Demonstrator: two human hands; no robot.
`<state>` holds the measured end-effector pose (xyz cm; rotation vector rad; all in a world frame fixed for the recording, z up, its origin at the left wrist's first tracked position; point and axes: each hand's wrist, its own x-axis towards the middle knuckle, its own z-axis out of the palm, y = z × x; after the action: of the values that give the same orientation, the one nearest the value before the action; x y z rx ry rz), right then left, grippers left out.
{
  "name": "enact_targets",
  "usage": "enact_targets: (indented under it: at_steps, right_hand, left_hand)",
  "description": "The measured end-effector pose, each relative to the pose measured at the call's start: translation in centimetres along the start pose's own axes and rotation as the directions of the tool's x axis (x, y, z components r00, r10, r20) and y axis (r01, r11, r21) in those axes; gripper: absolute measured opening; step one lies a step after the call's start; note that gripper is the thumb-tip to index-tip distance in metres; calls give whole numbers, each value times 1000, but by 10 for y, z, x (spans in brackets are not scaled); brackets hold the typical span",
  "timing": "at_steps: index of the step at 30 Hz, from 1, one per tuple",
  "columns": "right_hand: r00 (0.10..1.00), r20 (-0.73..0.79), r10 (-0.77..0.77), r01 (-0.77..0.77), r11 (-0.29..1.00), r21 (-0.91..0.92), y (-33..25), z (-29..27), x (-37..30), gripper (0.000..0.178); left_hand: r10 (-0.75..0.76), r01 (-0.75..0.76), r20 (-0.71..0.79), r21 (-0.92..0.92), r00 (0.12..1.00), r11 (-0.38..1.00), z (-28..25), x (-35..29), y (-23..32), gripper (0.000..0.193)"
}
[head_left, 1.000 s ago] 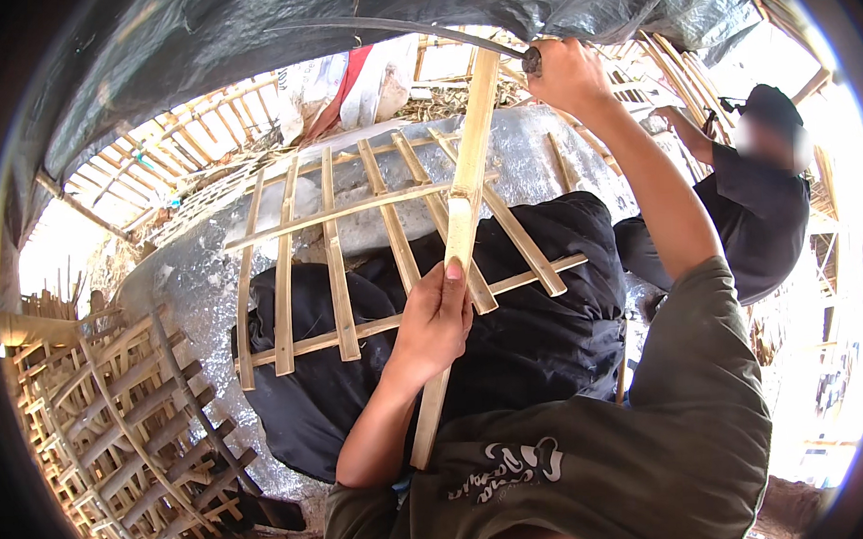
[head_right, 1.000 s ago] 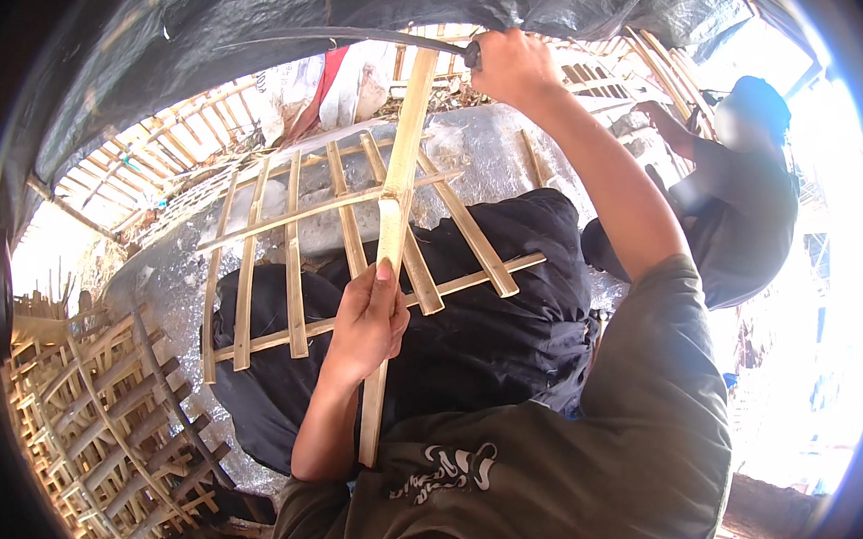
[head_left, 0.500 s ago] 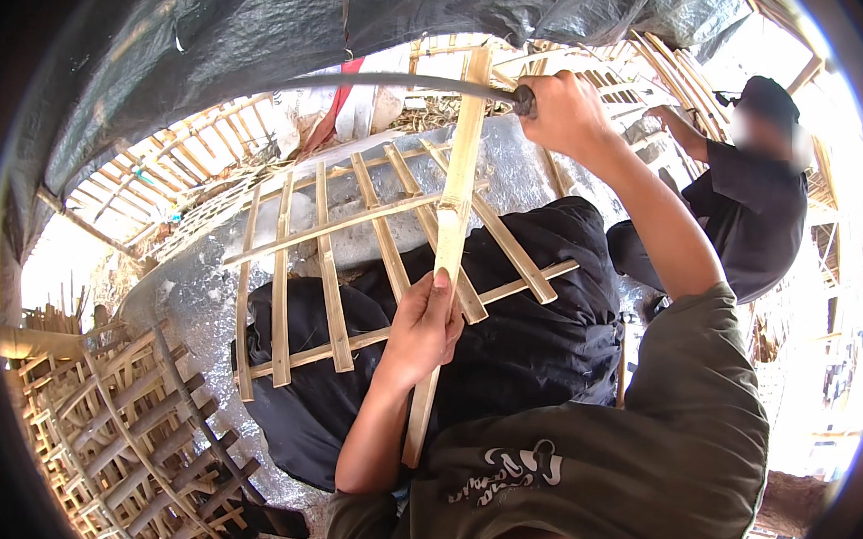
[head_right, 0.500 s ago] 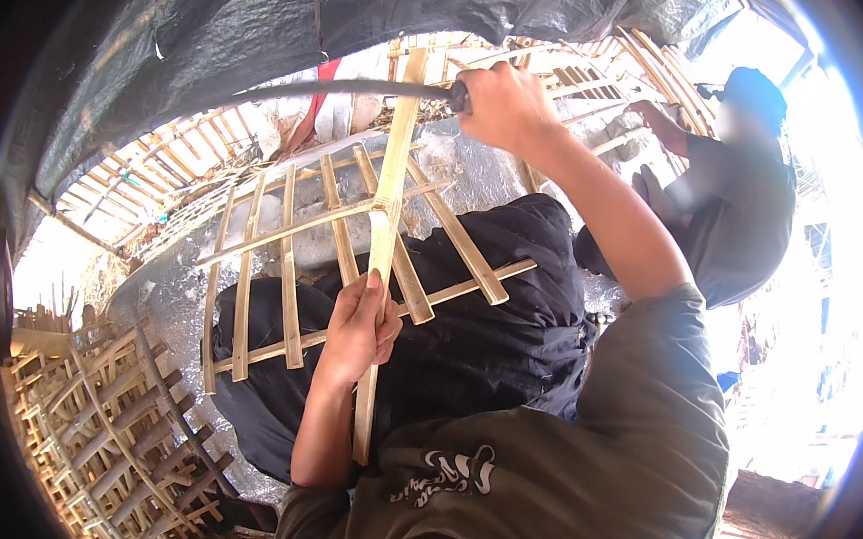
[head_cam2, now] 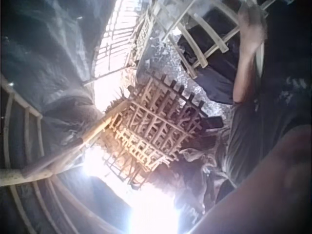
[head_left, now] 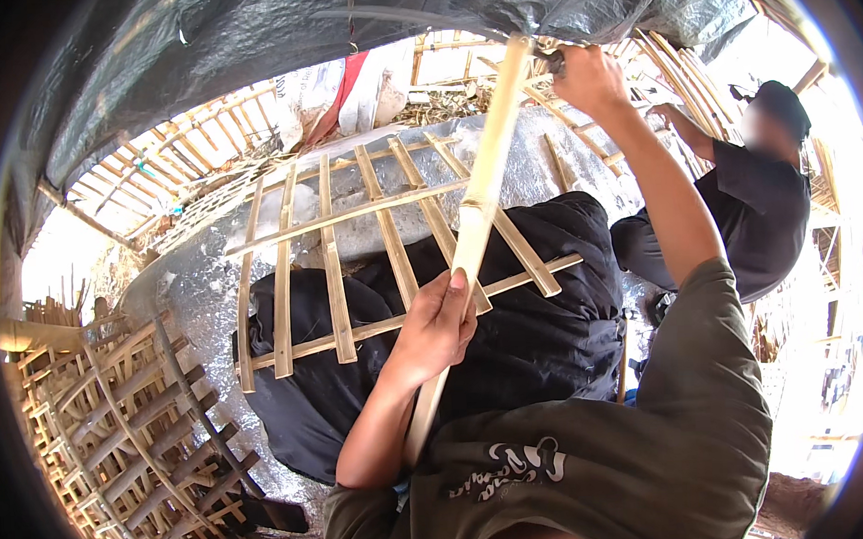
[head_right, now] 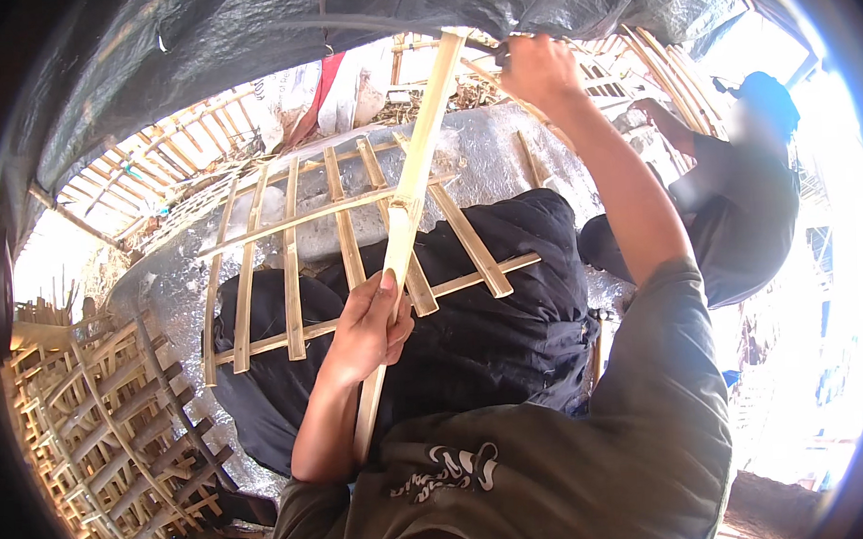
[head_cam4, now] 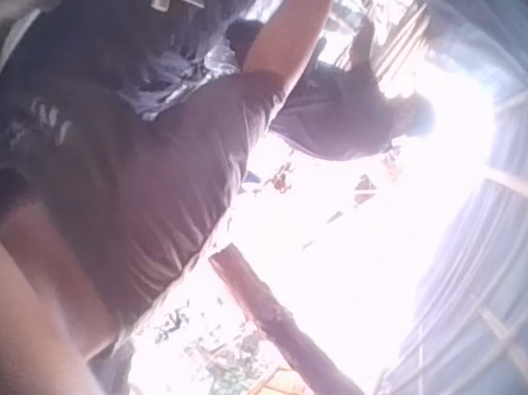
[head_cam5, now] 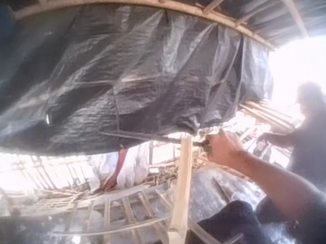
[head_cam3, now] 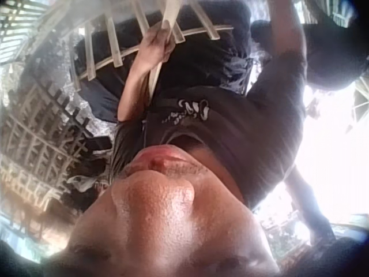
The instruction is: The person uses a machete to trim and shape a thin wooden slat, then fits it into a partially assembled wooden lattice frame. The person repeatedly adjusts the slat's position to align it with the existing structure.
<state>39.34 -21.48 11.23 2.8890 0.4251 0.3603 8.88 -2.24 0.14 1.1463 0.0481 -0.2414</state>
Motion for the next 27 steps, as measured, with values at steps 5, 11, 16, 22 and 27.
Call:
enact_targets:
  at_steps: [5, 11, 16, 22, 27]
  right_hand:
    - [988, -157, 0, 25, 988, 155, 26, 38, -17, 34]
    - [996, 5, 92, -91, 968, 232, 20, 59, -24, 28]
    - [995, 5, 99, -96, 950, 297, 60, 86, -26, 34]
    - [999, -22, -25, 32, 895, 445, -2, 34, -81, 31]
    - [952, -103, -288, 304, 861, 408, -51, 16, -116, 24]
  left_hand:
    - [23, -26, -101, -23, 995, 999, -19, 10, 2, 51]
    - [-18, 6, -63, -183, 998, 983, -22, 4, 5, 46]
    - [-18, -9, -99, -262, 995, 965, -32, 11, 3, 44]
    - [-40, 2, -206, -184, 978, 983, -33, 20, -9, 45]
    - [-6, 7, -180, 4, 984, 1000, -19, 21, -17, 44]
